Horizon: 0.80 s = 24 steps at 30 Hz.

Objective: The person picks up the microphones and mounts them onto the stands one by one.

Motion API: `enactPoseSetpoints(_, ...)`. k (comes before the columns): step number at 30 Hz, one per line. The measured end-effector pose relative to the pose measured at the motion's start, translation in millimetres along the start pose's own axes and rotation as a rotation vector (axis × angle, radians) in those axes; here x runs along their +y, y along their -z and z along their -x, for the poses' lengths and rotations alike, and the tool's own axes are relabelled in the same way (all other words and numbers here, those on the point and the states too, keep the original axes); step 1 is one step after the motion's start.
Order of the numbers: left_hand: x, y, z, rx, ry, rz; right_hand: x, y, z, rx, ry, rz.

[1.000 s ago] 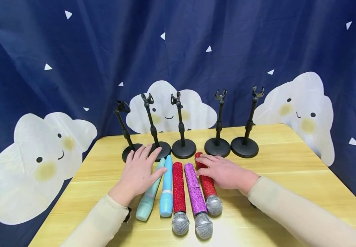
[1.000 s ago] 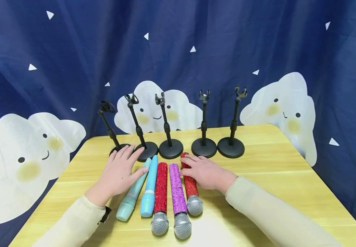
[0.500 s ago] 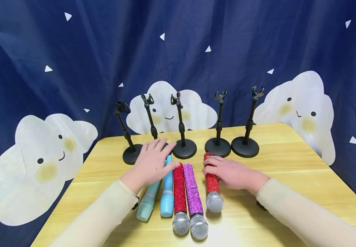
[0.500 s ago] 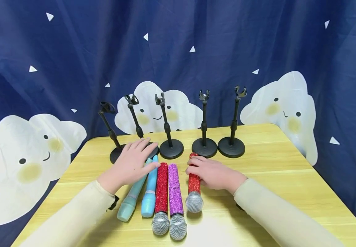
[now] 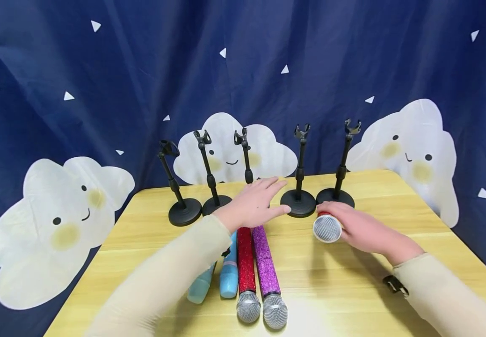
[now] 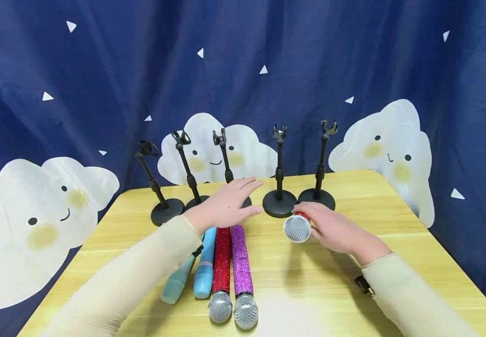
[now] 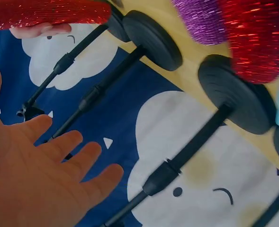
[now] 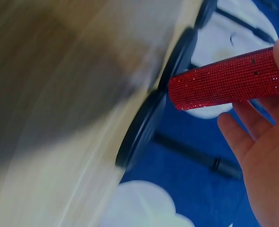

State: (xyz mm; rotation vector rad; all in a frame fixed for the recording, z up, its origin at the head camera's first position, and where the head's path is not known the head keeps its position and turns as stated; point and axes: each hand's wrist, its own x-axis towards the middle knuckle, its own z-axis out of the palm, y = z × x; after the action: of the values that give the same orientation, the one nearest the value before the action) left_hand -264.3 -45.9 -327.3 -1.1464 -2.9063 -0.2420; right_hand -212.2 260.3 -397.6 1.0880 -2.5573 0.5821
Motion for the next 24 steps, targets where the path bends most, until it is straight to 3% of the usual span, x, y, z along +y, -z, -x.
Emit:
enactPoseSetpoints(6, 9.9, 1.7, -33.4, 0.013, -0.079, 0.188, 15, 22, 16.1, 0.064, -0.128, -0.059)
enactPoseSetpoints(10, 17.8, 1.2, -63.1, 0.006, -0.104, 0.273, 27, 39, 24.0, 0.098, -0.244, -0.092)
enactPoseSetpoints(17, 37.7, -7.4, -113.6, -0.007, -0.033, 0.429, 45, 62, 37.7, 0.178, -0.339, -0.094)
enactPoseSetpoints(20, 43.7, -12.7, -128.5, 0.029, 0.021, 0.474, 48, 67, 40.8, 0.196, -0.363, -0.110)
enactPoseSetpoints(24, 50.2, -15.1, -141.8, 0.101, 0.138, 0.520, 49, 70, 39.0, 0.214, -0.362, -0.131)
